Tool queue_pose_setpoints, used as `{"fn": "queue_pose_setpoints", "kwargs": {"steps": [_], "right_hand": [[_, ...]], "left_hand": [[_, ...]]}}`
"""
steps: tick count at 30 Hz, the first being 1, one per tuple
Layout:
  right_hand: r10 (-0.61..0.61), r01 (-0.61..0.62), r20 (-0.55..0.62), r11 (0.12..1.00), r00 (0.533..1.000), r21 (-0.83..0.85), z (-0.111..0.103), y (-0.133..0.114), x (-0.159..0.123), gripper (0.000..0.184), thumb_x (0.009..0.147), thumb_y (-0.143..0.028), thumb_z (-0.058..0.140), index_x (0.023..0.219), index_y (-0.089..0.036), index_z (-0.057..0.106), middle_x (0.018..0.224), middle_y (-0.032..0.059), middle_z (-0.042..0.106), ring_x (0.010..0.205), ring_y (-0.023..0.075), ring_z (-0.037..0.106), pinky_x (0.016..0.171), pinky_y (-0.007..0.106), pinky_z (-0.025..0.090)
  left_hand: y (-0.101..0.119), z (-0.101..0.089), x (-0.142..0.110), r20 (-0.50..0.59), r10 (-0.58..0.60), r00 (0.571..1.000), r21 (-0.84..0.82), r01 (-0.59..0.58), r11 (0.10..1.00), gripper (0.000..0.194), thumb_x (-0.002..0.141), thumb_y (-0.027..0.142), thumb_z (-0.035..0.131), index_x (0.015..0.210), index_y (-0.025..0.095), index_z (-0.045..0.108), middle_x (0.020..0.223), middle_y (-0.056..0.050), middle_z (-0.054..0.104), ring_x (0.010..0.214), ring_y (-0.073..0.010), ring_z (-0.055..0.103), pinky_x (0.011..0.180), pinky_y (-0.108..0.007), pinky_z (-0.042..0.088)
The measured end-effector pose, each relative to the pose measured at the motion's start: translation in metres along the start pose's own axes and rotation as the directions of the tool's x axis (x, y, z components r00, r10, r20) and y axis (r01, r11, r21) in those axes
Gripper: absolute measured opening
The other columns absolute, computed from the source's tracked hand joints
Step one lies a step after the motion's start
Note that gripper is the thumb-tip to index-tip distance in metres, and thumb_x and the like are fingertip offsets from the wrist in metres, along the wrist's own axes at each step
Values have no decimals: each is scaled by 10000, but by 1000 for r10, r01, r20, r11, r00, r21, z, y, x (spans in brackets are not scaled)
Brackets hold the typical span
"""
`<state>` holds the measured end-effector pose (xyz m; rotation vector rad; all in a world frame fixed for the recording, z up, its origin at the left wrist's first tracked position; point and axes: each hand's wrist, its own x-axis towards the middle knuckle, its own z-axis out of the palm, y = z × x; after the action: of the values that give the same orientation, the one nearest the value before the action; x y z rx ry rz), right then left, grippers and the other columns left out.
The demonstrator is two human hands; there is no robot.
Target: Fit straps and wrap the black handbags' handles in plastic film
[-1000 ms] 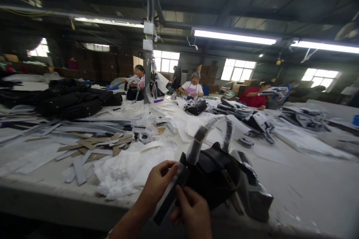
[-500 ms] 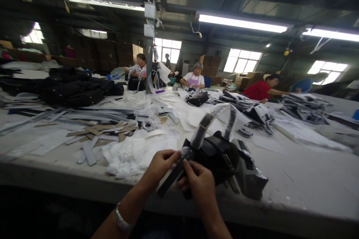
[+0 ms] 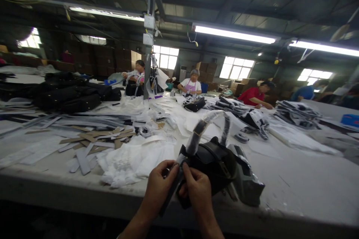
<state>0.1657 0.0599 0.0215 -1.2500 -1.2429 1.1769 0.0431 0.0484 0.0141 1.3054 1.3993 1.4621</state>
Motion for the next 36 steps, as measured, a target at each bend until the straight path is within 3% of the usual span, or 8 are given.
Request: {"fn": "queue_pose_setpoints", "kwargs": {"steps": [7,10,12,16,20,28,32,36], "right_hand": [[-6,6,5,999,1000,-53,-1,4,0,613,794,-718,556,658,-137,695,343,12,547,297,107,470,342,180,331],[31,-31,1,999,1000,-34,-1,4,3,627,774,-737,558,687,-133,704,340,19,556,288,112,480,330,176,329],[17,-17,6,1000,1000,-12,-1,6,6,605,770,-719,586,667,-133,697,330,9,540,283,100,463,328,169,317],[-3,1,20,996,1000,90,-2,14,10,555,740,-672,665,590,-139,651,333,-9,517,280,77,429,324,159,281],[18,-26,50,985,999,172,-6,16,11,551,715,-647,710,526,-140,606,323,-19,484,271,67,402,314,159,235],[10,-56,144,947,989,317,-8,11,4,574,729,-680,684,578,-132,609,388,-1,534,296,77,447,331,161,318],[-26,-31,221,967,975,254,-11,7,-1,585,783,-691,617,649,-123,642,428,25,583,323,105,511,357,172,373],[-29,-11,195,979,980,204,-12,6,-1,562,738,-673,677,544,-159,556,356,-13,510,297,97,470,339,174,341]], "left_hand": [[-5,5,0,18,-58,998,-95,60,994,345,834,489,642,899,157,711,752,-26,711,684,-183,623,613,-246,472],[-3,6,-1,-51,2,999,21,-1,1000,293,855,452,626,860,171,709,723,-18,701,661,-177,619,597,-241,464],[-4,8,-3,-115,139,984,196,-115,974,234,874,396,618,847,183,710,737,-17,691,656,-168,618,600,-237,457],[-13,9,-8,-44,538,842,587,-414,695,209,957,285,520,943,213,716,745,-13,667,596,-147,627,543,-226,417],[-17,5,-10,180,719,671,651,-629,424,266,1006,255,432,1092,208,679,705,-8,645,545,-134,628,496,-219,403],[-10,-4,-15,296,700,650,651,-673,350,298,1024,295,381,1078,202,659,709,-10,628,572,-146,654,497,-230,434],[-8,-5,-17,301,730,614,728,-642,240,302,1020,244,387,980,200,683,629,-1,606,515,-149,625,450,-230,399],[-18,-5,-30,361,749,555,689,-700,186,299,1009,161,387,1150,151,651,699,-34,673,586,-149,665,514,-205,476]]}}
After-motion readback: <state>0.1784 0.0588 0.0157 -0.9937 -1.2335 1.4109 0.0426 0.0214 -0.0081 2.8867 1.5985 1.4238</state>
